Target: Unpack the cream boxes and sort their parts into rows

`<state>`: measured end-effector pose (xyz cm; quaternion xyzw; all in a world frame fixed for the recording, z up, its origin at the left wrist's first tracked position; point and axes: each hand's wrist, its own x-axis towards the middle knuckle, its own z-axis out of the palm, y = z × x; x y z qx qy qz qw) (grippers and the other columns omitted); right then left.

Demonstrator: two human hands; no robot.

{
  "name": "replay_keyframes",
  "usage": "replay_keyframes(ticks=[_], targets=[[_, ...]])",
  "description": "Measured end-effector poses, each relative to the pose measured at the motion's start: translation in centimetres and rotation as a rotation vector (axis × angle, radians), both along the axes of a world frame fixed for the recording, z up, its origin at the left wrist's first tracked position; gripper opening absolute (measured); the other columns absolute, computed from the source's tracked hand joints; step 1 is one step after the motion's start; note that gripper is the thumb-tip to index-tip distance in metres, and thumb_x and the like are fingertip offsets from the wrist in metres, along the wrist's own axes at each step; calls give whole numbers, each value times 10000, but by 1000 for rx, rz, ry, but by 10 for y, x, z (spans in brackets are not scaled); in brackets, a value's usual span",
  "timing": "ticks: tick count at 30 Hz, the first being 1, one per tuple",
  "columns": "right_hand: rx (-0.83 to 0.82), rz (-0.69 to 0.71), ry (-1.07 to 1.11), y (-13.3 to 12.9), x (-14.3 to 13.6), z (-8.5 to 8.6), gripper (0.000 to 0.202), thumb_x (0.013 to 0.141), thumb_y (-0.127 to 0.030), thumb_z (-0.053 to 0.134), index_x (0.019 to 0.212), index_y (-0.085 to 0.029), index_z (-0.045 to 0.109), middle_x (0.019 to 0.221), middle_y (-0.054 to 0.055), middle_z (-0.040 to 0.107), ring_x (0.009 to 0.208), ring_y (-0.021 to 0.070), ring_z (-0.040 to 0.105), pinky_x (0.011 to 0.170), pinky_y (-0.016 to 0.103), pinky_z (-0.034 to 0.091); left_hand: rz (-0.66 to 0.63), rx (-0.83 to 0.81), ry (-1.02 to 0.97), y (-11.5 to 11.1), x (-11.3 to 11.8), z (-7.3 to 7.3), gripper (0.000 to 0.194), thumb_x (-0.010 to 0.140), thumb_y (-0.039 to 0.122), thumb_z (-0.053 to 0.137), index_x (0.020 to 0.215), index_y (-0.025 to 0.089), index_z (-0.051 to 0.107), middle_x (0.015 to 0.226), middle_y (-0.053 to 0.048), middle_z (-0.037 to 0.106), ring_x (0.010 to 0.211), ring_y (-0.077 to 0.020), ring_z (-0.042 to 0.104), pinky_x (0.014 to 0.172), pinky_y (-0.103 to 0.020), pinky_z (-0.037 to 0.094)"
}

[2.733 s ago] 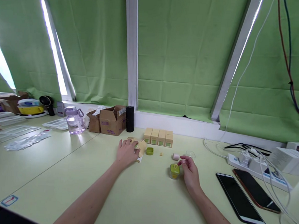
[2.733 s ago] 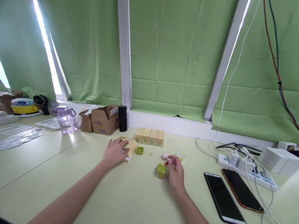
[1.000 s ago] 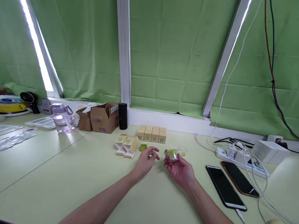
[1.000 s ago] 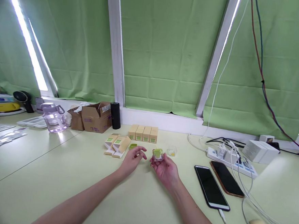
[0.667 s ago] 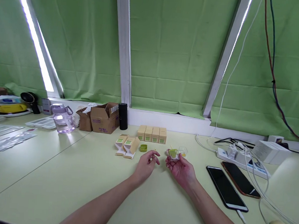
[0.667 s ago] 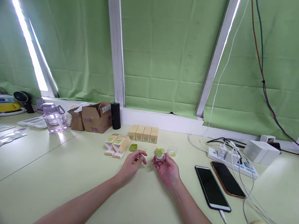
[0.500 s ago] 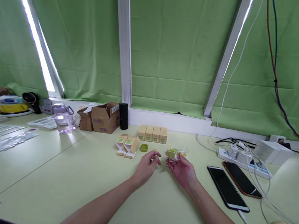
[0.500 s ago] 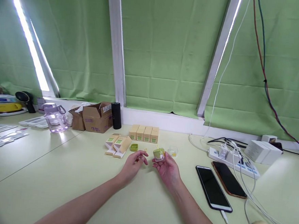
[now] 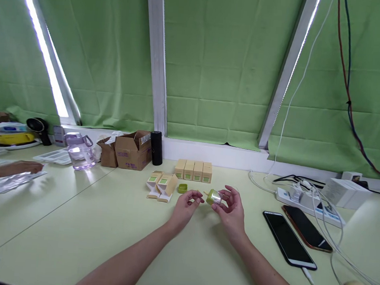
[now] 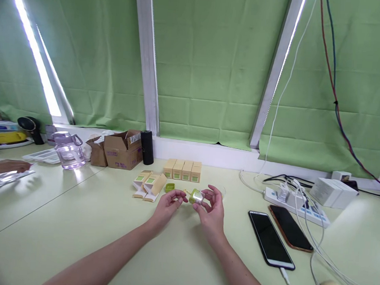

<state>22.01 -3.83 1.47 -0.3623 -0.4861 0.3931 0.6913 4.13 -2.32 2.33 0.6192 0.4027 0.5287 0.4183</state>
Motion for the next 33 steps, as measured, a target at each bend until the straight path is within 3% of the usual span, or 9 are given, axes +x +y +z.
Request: replay_keyframes(ticks=[12,20,28,33], targets=[[96,-20,-165,-11,-5,-1,658,807,-269,754,1388,-333,452,1255,71,600,1220,249,596,1022,463,547,3,13,-45,5,-2,-3,223,789,294,736,980,185,698,1022,-100,750,1018,-256,719,802,-323,525],[28,127,-134,-9,-5,-9,595,828,-351,778,1346,-336,486,1289,90,557,1236,270,591,907,402,602,33,95,-3,3,-2,1,203,822,342,744,965,197,747,1042,-95,761,992,-245,710,855,-351,551],[-58,272,-149,-3,-5,-19,510,814,-362,784,1257,-292,541,1278,79,546,1059,216,668,911,374,581,127,96,78,8,-2,-3,84,793,286,738,814,205,746,962,-72,761,945,-230,703,777,-323,549],[-95,243,-215,-2,-6,-23,568,734,-275,792,1258,-270,574,1204,72,615,965,213,683,834,366,588,106,208,234,-1,0,-1,40,845,236,671,850,230,711,971,-52,729,961,-221,656,773,-322,520]])
